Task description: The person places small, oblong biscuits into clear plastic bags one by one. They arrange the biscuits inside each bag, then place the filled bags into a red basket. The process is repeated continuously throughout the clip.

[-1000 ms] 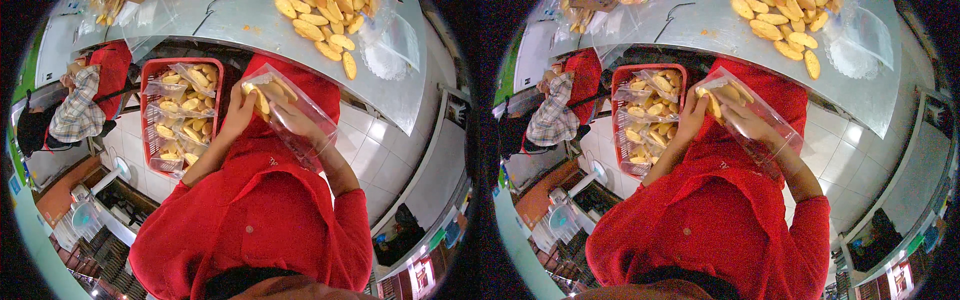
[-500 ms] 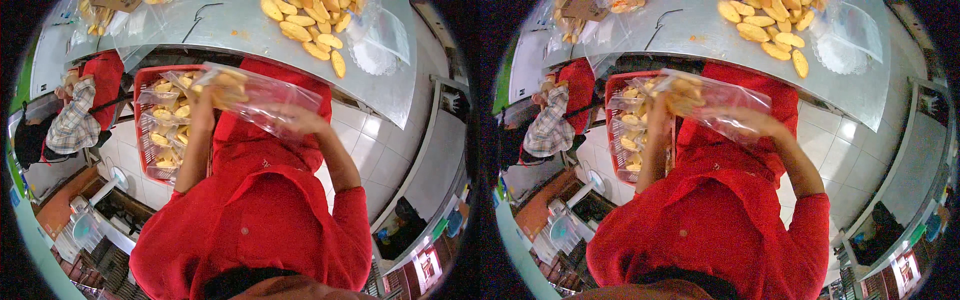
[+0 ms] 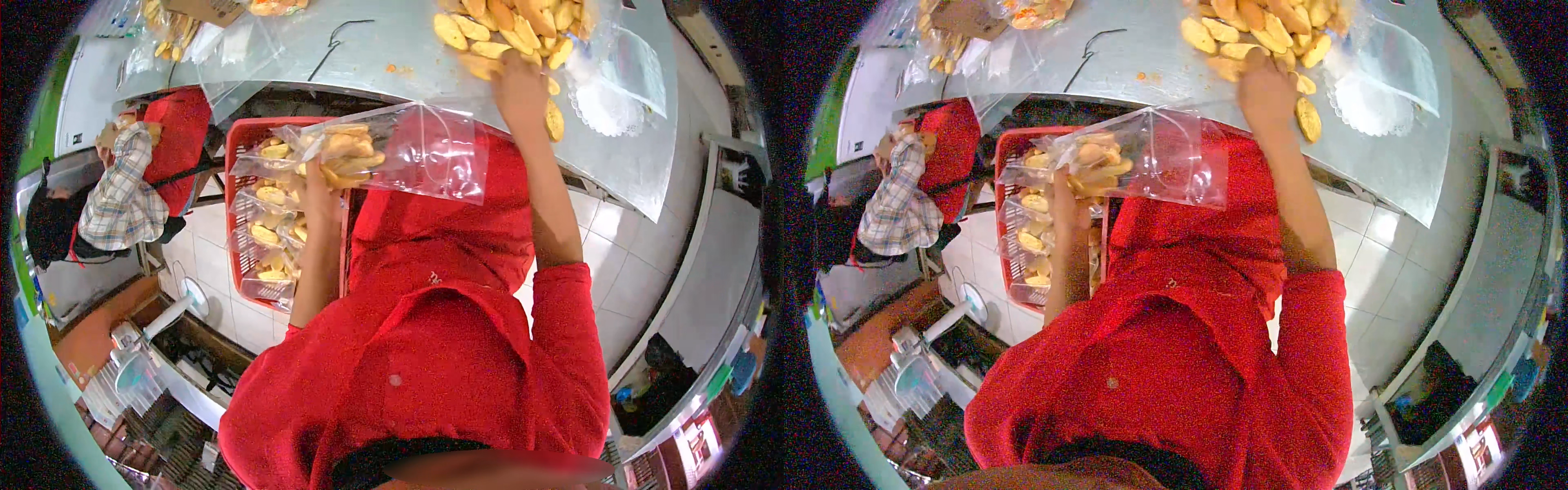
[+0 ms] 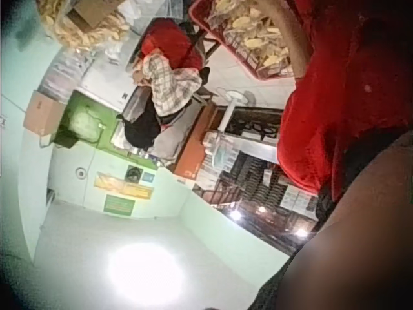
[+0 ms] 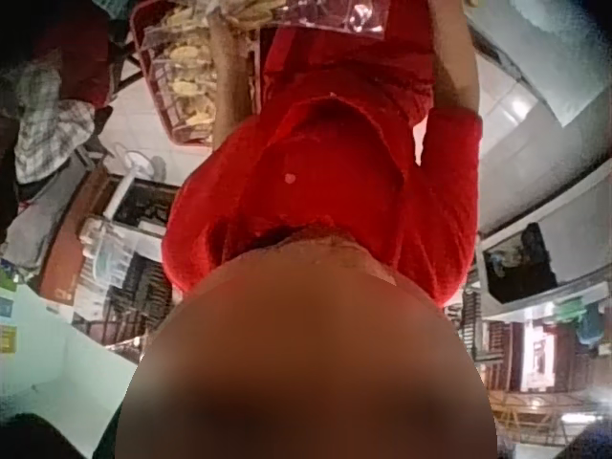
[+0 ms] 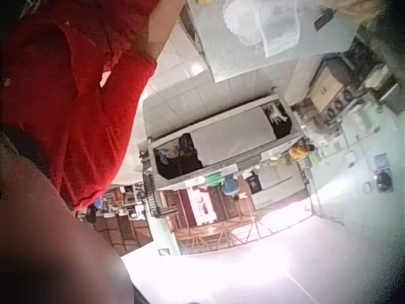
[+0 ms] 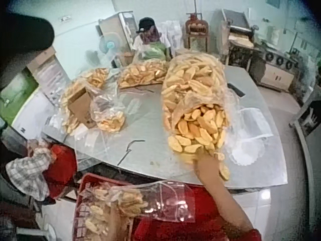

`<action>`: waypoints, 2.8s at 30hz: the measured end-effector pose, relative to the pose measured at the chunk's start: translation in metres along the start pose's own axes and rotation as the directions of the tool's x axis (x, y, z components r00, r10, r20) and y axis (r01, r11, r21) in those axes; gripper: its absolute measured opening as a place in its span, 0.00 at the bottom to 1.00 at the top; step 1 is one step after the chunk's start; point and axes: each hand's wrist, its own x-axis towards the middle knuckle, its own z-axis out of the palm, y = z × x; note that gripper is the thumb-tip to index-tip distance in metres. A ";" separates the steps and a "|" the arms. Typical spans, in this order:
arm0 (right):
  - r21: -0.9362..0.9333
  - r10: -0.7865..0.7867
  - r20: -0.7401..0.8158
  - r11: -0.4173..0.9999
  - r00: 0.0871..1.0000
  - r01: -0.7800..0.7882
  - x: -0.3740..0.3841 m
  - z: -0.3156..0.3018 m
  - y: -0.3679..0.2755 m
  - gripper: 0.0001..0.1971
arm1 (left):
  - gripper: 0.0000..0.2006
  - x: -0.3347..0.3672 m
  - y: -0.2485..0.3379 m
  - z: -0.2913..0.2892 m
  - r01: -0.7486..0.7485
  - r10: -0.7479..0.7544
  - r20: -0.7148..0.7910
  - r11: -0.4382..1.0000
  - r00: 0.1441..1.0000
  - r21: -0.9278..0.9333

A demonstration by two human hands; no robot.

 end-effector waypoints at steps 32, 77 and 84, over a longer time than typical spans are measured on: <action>0.695 -0.242 0.675 -0.107 0.697 -0.711 -0.169 -0.030 -0.059 0.25 | 0.27 -0.054 -0.044 0.056 -0.546 0.276 0.574 0.750 0.771 0.373; 0.853 -0.895 0.314 0.120 0.318 -0.507 -0.046 -0.082 -0.012 0.21 | 0.42 0.043 -0.025 -0.010 0.036 -0.027 0.358 0.999 0.933 -0.021; 0.159 -0.134 0.199 0.982 0.971 0.103 0.046 0.006 0.040 0.11 | 0.45 0.090 -0.038 -0.047 0.113 -0.101 0.195 0.992 0.976 -0.053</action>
